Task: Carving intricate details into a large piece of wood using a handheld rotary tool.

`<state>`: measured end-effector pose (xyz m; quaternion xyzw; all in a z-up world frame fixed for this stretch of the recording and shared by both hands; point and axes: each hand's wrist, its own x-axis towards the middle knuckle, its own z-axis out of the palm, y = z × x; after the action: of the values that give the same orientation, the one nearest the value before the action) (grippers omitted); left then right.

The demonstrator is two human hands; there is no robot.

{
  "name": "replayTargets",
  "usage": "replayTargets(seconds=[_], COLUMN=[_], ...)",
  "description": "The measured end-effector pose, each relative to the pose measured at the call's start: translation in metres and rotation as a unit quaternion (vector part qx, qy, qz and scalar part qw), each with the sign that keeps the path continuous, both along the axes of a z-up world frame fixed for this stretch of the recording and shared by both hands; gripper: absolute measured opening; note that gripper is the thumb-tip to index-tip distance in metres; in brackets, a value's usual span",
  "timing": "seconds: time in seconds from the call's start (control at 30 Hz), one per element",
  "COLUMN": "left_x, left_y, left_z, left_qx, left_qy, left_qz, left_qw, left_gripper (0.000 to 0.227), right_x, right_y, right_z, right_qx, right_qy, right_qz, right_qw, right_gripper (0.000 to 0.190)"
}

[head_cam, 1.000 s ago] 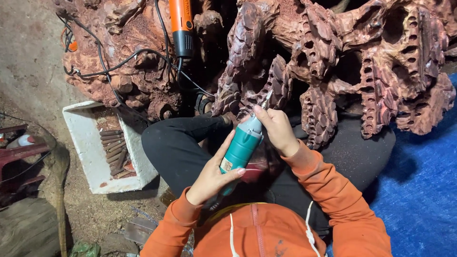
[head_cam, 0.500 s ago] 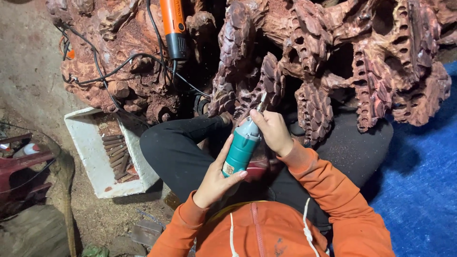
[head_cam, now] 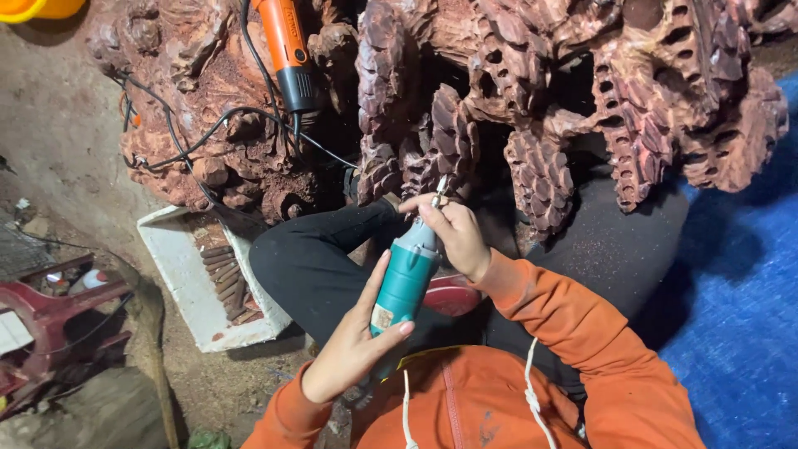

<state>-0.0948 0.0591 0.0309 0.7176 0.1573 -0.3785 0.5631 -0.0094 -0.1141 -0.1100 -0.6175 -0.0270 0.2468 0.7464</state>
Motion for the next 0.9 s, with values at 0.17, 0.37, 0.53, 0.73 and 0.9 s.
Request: replayTargets(seconds=[0.17,0.37,0.53,0.73,0.9], left_x=[0.024,0.032,0.027,0.021,0.016], left_y=[-0.007,-0.020,-0.023,-0.024,-0.022], left_z=[0.023,0.029,0.026,0.022,0.016], left_qx=[0.004,0.017,0.025,0.023,0.029], left_qy=[-0.003,0.011,0.024,0.015,0.013], left_qz=[-0.030,-0.011,0.003,0.007,0.004], left_qw=[1.000,1.000,0.999,1.000,0.999], left_gripper=[0.084,0.083,0.083,0.083,0.083], right_x=[0.008,0.011,0.010,0.008,0.008], right_y=[-0.001,-0.001,0.001,0.001,-0.001], right_z=[0.015,0.006,0.004,0.002,0.003], right_qx=[0.043,0.089,0.088,0.082,0.064], right_qy=[0.018,0.071,0.058,0.044,0.027], right_qz=[-0.043,-0.052,-0.062,-0.060,-0.049], right_qw=[0.998,0.992,0.992,0.994,0.996], right_gripper=[0.044,0.047,0.046,0.046,0.046])
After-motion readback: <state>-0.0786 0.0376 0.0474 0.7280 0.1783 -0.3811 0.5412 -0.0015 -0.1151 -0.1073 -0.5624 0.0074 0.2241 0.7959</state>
